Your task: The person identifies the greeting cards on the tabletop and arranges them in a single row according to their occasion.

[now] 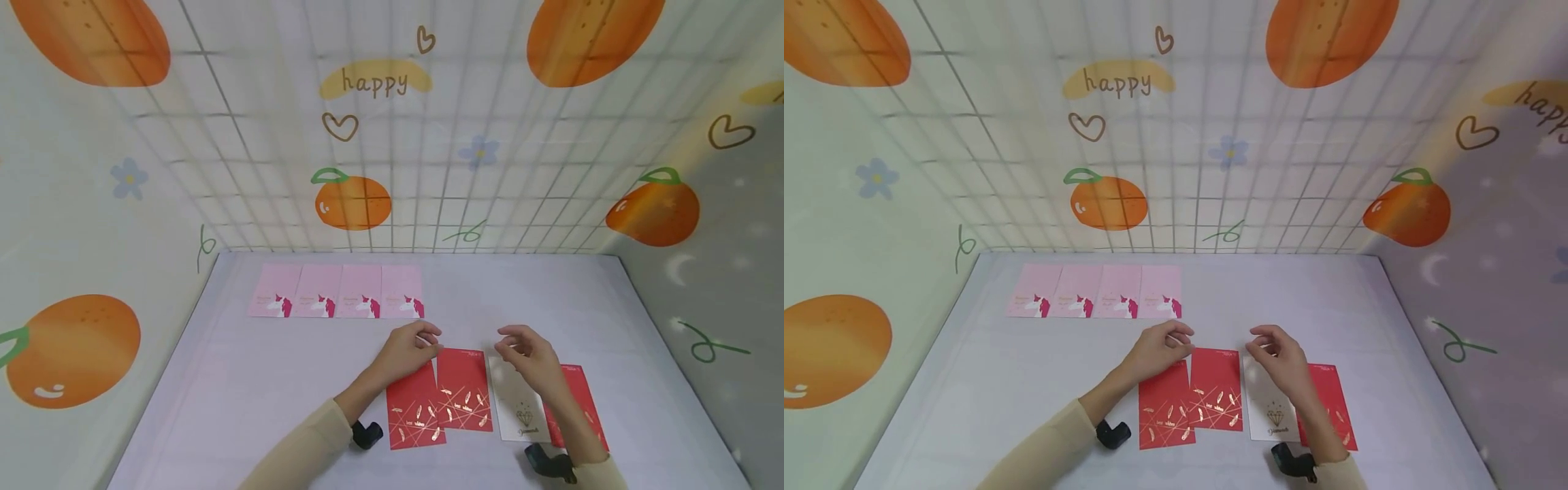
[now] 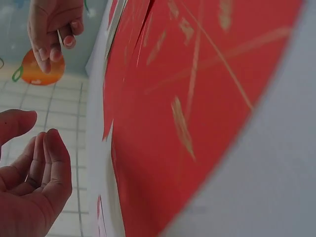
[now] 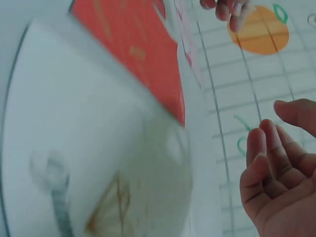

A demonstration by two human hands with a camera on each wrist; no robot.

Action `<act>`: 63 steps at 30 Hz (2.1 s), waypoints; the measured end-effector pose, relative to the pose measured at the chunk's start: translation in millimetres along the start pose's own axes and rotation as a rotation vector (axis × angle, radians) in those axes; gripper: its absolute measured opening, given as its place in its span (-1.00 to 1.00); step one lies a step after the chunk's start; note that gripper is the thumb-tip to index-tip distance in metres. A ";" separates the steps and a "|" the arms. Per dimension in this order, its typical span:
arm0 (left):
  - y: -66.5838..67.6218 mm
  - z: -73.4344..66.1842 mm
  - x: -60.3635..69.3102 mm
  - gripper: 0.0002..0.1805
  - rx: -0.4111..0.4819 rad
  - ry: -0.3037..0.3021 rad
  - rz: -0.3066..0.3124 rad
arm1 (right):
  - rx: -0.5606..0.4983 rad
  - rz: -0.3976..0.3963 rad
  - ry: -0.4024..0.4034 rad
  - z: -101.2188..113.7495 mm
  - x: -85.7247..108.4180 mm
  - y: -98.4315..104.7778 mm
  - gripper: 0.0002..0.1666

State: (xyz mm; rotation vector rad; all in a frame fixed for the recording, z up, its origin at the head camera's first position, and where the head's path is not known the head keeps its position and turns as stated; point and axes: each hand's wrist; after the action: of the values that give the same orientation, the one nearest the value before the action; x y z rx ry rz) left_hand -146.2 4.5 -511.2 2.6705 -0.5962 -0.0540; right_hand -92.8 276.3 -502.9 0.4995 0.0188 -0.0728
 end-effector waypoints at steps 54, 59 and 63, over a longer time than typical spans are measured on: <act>-103.7 -34.6 -39.2 -0.48 -0.566 0.188 0.186 | 0.275 0.146 -0.170 -63.4 9.7 51.0 -0.38; -105.3 -36.2 -42.4 -0.52 -0.577 0.191 0.199 | 0.276 0.143 -0.158 -64.7 9.3 50.1 -0.41; -106.0 -36.6 -43.9 -0.63 -0.595 0.188 0.216 | 0.266 0.139 -0.162 -63.5 10.3 49.2 -0.40</act>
State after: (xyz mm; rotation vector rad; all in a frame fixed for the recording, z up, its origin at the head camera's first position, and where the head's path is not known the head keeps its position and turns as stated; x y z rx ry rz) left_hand -139.1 124.3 -521.3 2.0027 -0.6774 0.0698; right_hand -78.9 349.2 -535.5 0.7581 -0.1860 0.0207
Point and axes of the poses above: each hand's wrist, its own x-axis away from the middle knuckle, its own y-axis out of the back of the hand, z = x × y, and after that the axes turned 3 degrees about y, right-handed
